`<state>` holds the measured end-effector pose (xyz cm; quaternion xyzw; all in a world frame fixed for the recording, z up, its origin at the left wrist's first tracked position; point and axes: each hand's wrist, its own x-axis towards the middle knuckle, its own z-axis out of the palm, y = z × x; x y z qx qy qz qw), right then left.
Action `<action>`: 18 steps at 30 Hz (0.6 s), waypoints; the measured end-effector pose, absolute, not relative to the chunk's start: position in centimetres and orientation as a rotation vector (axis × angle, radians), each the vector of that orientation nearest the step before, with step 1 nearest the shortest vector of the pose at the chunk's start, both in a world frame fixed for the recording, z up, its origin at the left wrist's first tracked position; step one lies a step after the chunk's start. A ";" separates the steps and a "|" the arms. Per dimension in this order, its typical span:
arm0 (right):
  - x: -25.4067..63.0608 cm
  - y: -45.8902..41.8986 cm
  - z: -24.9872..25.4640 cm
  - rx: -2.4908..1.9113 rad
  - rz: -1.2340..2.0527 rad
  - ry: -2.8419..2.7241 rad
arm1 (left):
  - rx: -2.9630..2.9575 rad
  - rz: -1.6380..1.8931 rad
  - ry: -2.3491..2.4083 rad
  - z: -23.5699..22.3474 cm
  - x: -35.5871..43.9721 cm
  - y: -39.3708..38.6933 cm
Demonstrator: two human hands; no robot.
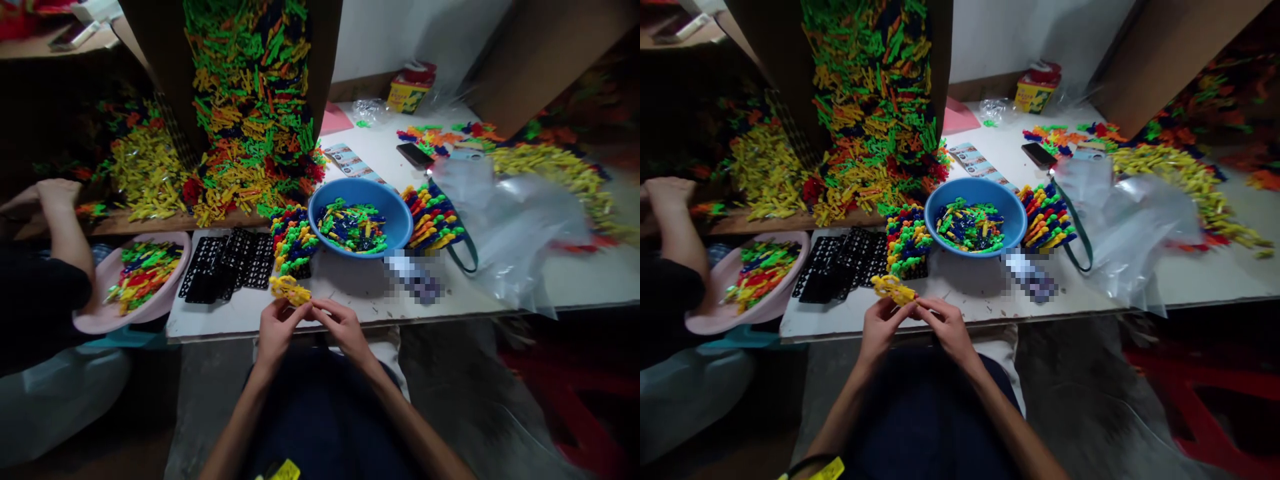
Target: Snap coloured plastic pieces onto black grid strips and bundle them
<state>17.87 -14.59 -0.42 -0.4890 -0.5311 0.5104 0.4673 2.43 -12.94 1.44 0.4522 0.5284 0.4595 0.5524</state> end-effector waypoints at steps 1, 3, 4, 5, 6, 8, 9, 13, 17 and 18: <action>17.8 -13.8 -1.1 -1.220 1.205 -1.343 | 1.170 1.138 1.316 0.8 2.6 -12.7; 18.1 -12.0 -2.6 -1.276 1.002 -1.508 | 1.441 1.262 1.425 -0.5 2.6 -12.1; 18.3 -11.1 -3.4 -1.298 0.877 -1.632 | 1.575 1.306 1.455 -1.1 2.5 -11.9; 18.6 -10.2 -4.1 -1.312 0.760 -1.765 | 1.690 1.318 1.466 -1.7 2.4 -11.6; 18.9 -9.4 -4.8 -1.321 0.665 -1.896 | 1.777 1.304 1.470 -2.4 2.3 -11.5; 19.2 -8.5 -5.7 -1.326 0.550 -2.103 | 1.881 1.250 1.494 -3.7 1.9 -11.3; 19.2 -8.4 -6.0 -1.326 0.514 -2.170 | 1.908 1.226 1.520 -4.3 1.7 -11.3; 18.1 -10.0 -6.2 -1.278 0.451 -2.266 | 1.936 1.228 1.678 -6.3 0.7 -12.0; 16.1 -12.4 -5.6 -1.252 0.489 -2.216 | 1.962 1.191 1.838 -6.8 -0.4 -13.0; 15.7 -12.8 -5.5 -1.266 0.493 -2.191 | 1.984 1.158 1.845 -6.7 -0.6 -13.2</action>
